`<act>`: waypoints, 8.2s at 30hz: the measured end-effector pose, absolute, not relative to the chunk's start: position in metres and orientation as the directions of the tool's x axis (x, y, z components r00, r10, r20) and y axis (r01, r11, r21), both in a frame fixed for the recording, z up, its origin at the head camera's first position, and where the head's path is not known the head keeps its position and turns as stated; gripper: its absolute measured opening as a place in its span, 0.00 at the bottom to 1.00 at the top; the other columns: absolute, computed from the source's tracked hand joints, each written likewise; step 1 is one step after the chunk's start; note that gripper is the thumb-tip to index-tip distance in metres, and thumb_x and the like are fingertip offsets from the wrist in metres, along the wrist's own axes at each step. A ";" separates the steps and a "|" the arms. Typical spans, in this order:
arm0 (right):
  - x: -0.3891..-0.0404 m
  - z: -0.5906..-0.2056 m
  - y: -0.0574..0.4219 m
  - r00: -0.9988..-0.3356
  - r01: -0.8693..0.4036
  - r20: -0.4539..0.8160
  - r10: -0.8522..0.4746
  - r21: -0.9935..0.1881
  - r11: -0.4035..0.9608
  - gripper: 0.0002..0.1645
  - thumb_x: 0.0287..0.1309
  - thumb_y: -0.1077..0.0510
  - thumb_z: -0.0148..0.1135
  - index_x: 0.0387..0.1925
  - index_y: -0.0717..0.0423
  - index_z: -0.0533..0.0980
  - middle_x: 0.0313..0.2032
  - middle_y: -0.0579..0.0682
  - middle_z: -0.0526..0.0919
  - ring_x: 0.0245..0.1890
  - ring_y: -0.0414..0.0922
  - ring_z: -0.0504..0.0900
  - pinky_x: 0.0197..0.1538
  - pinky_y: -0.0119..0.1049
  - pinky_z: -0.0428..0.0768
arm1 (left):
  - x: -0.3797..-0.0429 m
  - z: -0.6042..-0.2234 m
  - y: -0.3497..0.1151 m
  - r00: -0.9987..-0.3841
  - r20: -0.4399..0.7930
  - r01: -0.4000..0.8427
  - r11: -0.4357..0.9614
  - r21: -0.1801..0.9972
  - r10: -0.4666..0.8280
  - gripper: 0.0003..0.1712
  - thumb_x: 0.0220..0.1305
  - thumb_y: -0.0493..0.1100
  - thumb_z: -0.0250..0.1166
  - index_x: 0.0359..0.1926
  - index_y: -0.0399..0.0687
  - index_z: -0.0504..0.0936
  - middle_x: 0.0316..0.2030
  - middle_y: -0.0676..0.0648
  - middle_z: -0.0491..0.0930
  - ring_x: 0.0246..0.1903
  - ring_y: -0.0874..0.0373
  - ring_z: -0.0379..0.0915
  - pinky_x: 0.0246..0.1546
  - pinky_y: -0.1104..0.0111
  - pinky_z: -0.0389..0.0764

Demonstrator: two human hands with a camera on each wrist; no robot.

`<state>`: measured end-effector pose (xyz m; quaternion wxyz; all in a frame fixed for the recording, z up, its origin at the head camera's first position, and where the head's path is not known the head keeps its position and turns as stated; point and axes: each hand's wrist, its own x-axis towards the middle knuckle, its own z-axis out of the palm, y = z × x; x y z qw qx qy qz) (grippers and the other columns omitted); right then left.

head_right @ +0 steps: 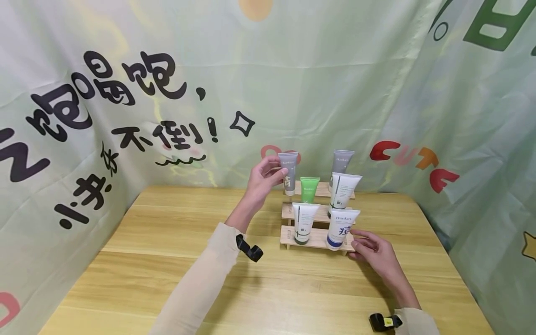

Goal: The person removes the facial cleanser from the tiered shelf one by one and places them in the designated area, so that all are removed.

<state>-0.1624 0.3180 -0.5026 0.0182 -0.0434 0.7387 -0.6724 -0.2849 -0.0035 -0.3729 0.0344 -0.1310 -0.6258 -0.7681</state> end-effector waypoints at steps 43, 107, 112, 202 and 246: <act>-0.163 -0.502 0.316 -0.998 0.005 -0.014 -0.059 -0.987 0.159 0.27 0.71 0.58 0.63 0.65 0.68 0.72 0.50 0.45 0.86 0.44 0.41 0.88 0.46 0.42 0.87 | -0.233 -0.457 -0.061 -0.988 0.120 0.096 -0.217 0.971 0.101 0.20 0.77 0.36 0.51 0.66 0.48 0.65 0.56 0.39 0.76 0.52 0.35 0.75 0.43 0.62 0.74; -0.165 -0.497 0.317 -0.998 0.039 -0.046 -0.030 -0.977 0.211 0.29 0.72 0.57 0.63 0.66 0.70 0.69 0.54 0.56 0.85 0.42 0.41 0.88 0.45 0.41 0.87 | -0.260 -0.503 -0.062 -0.984 0.172 0.106 0.622 0.776 -0.047 0.21 0.66 0.42 0.71 0.57 0.39 0.85 0.37 0.44 0.86 0.34 0.55 0.80 0.32 0.63 0.81; -0.165 -0.498 0.317 -0.999 0.029 -0.036 -0.027 -0.972 0.232 0.30 0.71 0.57 0.63 0.66 0.71 0.68 0.57 0.66 0.81 0.42 0.40 0.88 0.45 0.41 0.87 | -0.260 -0.508 -0.063 -0.978 0.198 0.124 0.590 0.798 -0.062 0.17 0.66 0.39 0.71 0.53 0.33 0.86 0.40 0.40 0.85 0.38 0.53 0.80 0.38 0.62 0.83; -0.162 -0.503 0.320 -0.998 0.049 -0.052 -0.047 -0.997 0.065 0.16 0.71 0.59 0.63 0.58 0.50 0.79 0.45 0.39 0.88 0.42 0.42 0.88 0.46 0.40 0.86 | -0.286 -0.308 0.065 -0.873 0.325 0.402 0.159 0.902 0.362 0.19 0.69 0.39 0.69 0.59 0.43 0.80 0.50 0.46 0.84 0.46 0.61 0.78 0.45 0.77 0.78; -0.163 -0.501 0.317 -0.998 0.057 -0.059 -0.027 -0.995 0.079 0.22 0.72 0.60 0.62 0.64 0.62 0.74 0.48 0.50 0.87 0.42 0.45 0.89 0.47 0.40 0.86 | -0.311 -0.297 0.079 -0.886 0.353 0.427 0.228 0.875 0.302 0.03 0.72 0.37 0.65 0.44 0.43 0.81 0.42 0.45 0.83 0.43 0.56 0.81 0.41 0.75 0.81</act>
